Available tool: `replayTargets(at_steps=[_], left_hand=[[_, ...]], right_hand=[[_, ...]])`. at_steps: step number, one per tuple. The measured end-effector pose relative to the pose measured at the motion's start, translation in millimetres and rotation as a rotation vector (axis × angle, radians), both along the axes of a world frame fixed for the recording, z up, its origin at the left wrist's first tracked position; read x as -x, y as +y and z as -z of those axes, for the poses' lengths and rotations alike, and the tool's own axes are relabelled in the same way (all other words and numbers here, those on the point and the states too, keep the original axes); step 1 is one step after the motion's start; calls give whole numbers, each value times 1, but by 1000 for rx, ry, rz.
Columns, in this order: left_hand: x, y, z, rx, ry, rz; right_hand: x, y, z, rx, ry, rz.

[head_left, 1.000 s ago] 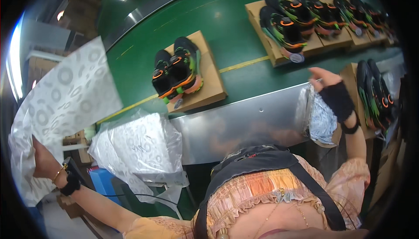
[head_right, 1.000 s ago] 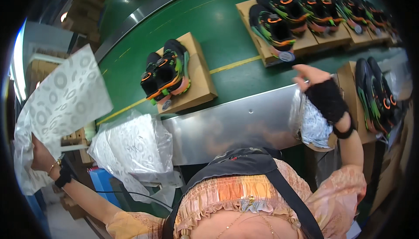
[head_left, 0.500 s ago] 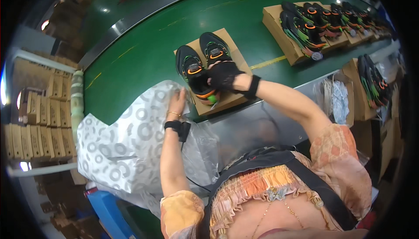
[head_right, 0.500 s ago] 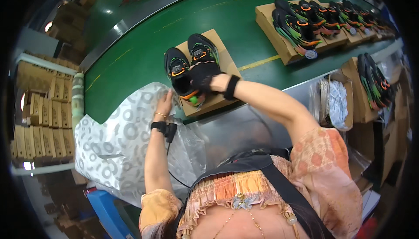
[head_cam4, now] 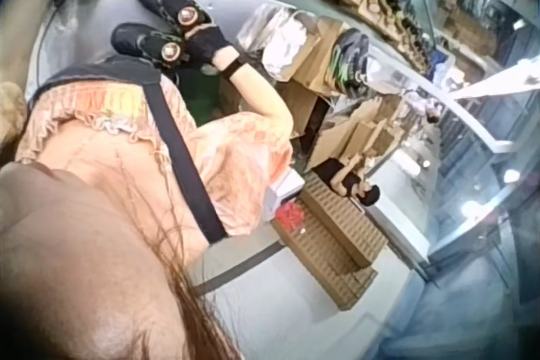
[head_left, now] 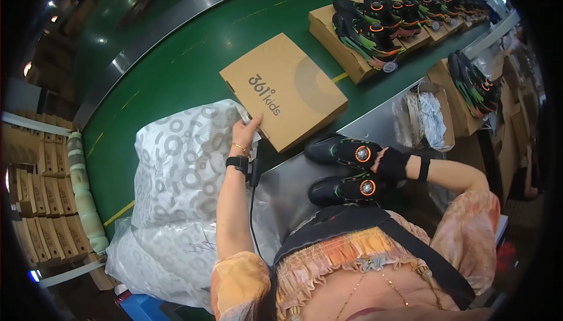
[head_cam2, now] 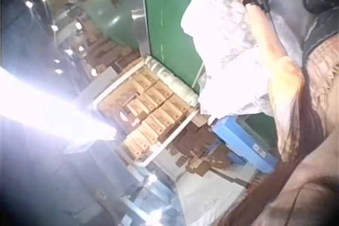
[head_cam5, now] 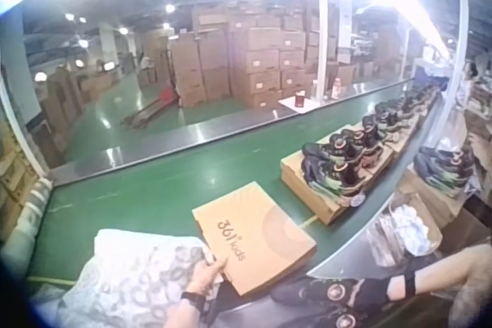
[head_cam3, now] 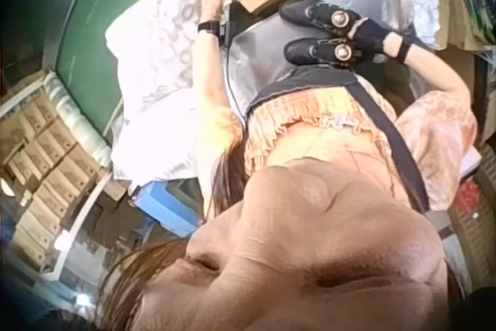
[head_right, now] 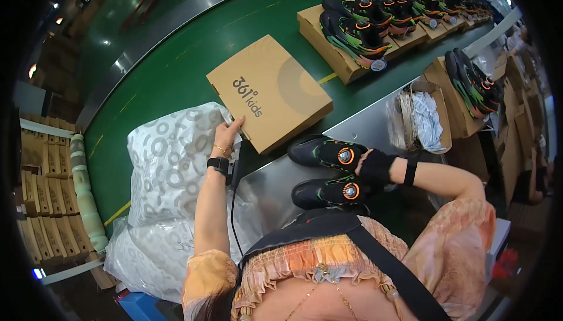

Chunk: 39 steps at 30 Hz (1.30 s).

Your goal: Packing pairs of shoes into boxes with tissue paper on a conveyor belt.

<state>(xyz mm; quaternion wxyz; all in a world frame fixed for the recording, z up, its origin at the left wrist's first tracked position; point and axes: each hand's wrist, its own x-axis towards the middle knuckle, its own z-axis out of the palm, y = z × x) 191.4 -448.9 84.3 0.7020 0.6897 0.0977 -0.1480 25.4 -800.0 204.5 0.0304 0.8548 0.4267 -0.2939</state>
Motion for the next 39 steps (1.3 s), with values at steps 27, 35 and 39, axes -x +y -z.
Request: replayTargets(at_steps=[27,35,39], left_hand=[[34,-98,-111,-800,-451,31],[46,-34,-84,-796,-212,0],[67,57,-28,-1103,141,-1]], right_hand=[[-110,69,-17,-1045,-428,625],[-139,9,-87,-1066,-710,838],[-154,-110,-21,-675,-843,834]])
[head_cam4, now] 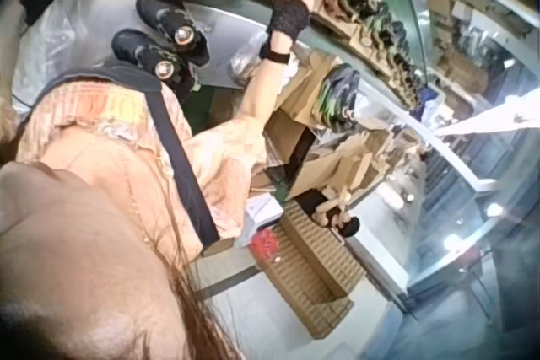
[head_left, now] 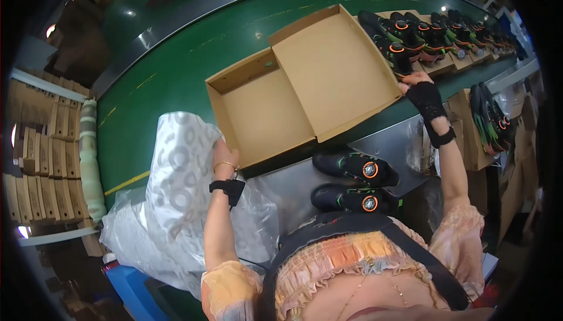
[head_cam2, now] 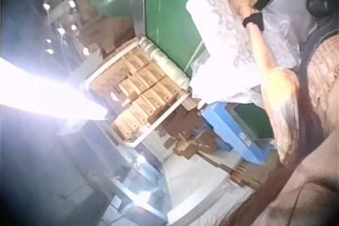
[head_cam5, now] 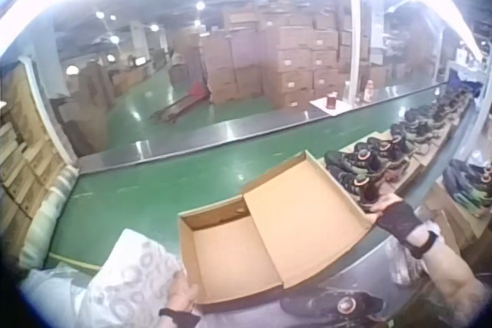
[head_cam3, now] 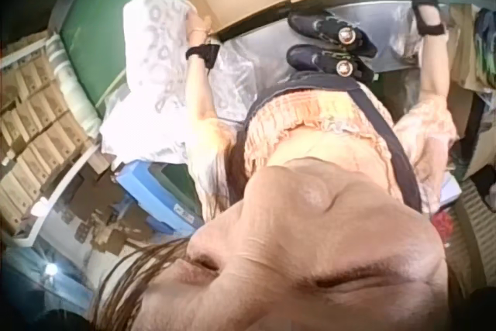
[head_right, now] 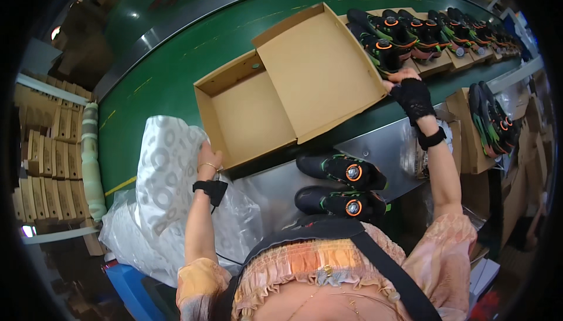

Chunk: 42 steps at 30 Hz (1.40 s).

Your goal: Packing pairs of shoes into boxes with tissue paper on a conveyor belt.

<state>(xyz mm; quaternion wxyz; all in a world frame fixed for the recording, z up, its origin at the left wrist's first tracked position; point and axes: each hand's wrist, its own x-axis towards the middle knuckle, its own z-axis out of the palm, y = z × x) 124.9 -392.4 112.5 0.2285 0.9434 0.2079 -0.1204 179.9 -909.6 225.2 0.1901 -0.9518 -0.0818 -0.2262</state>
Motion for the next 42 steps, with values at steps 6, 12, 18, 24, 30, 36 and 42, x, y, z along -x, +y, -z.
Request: replayTargets(at_steps=[6,12,18,24,30,36,42], left_hand=[[3,-15,-102,316,-828,-58],[31,-140,-129,679,-842,302],[80,-122,-224,425,-753,965],[5,-21,-252,40,-439,874],[-15,4,-235,194,270,747],[11,10,-271,-690,-1026,760],[41,-9,-129,-499,-592,609]], right_hand=[[3,131,-75,-216,-162,-217],[-1,248,-106,-259,365,-953],[-7,244,-116,302,574,-873],[-16,197,-143,389,-365,-1091],[-50,146,-171,617,-688,-537],[-51,127,-152,580,-917,-224],[-55,88,-67,694,-907,-233]])
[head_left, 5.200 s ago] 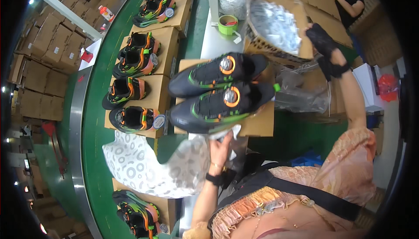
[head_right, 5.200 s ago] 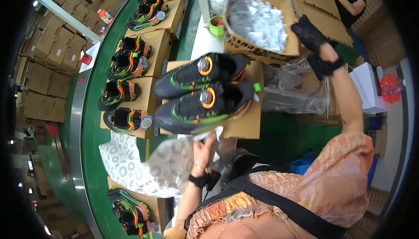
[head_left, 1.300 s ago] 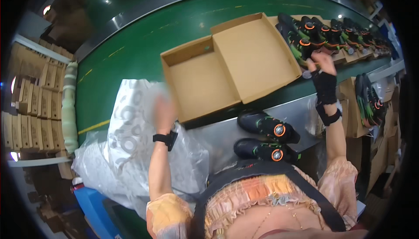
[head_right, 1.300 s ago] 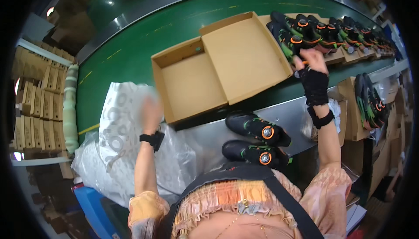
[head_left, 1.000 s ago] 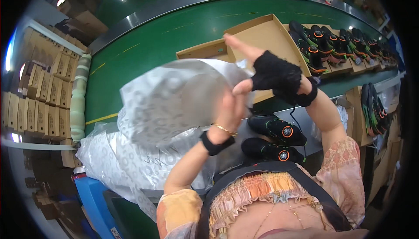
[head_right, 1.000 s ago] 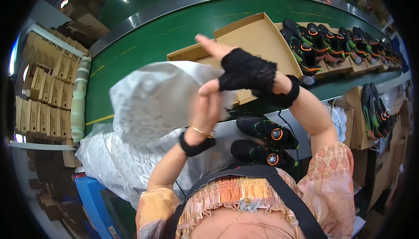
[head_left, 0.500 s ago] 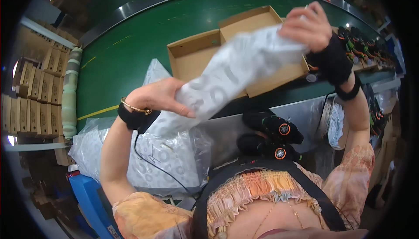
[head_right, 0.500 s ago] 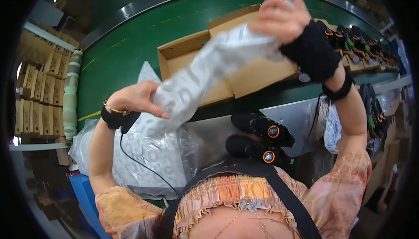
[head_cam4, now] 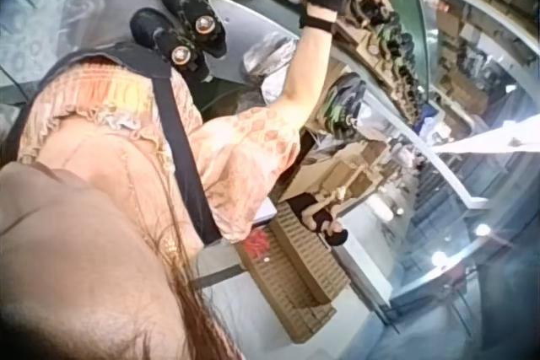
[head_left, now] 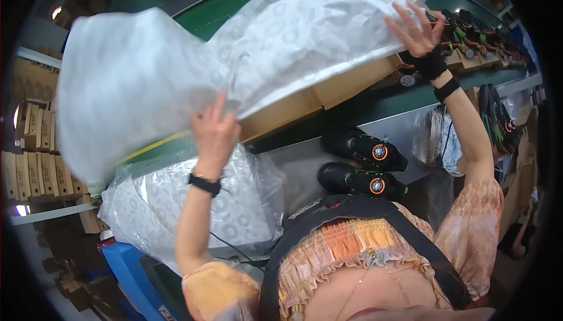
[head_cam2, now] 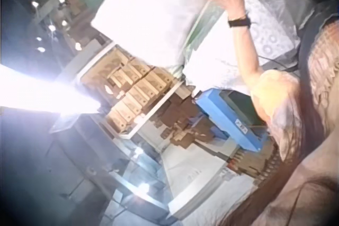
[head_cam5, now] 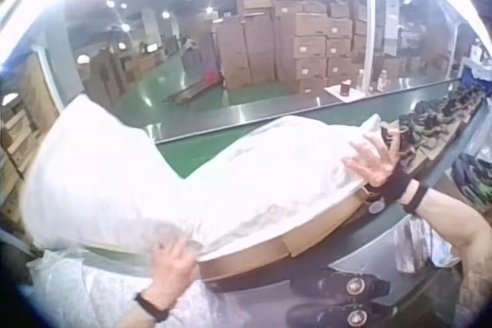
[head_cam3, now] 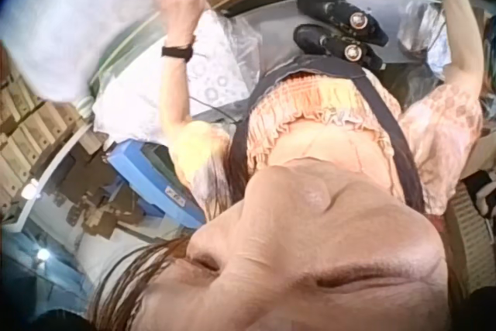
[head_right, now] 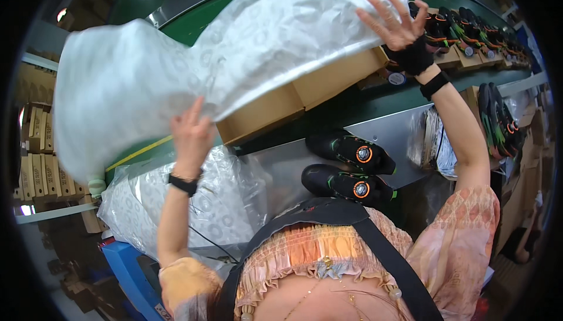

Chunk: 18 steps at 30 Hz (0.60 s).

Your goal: Packing pairs of shoes into boxes with tissue paper on a conveyor belt.

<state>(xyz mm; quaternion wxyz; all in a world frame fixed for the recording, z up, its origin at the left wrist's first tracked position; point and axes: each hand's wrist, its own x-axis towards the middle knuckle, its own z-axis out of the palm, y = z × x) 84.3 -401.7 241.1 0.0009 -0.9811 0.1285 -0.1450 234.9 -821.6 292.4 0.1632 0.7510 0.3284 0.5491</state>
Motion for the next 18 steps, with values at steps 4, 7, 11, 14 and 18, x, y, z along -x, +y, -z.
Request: replayTargets(at_steps=[4,7,11,14,18], left_hand=[[-1,-6,34,266,189,-201],[-1,17,37,723,123,-478],[21,61,13,523,-494,-506],[22,161,52,647,-430,-651],[-7,178,90,1195,-23,-585]], right_hand=[[1,-42,29,125,195,274],[32,-82,36,161,363,577],[165,-40,17,-90,849,14],[240,11,43,216,2074,556],[296,6,115,88,1409,310]])
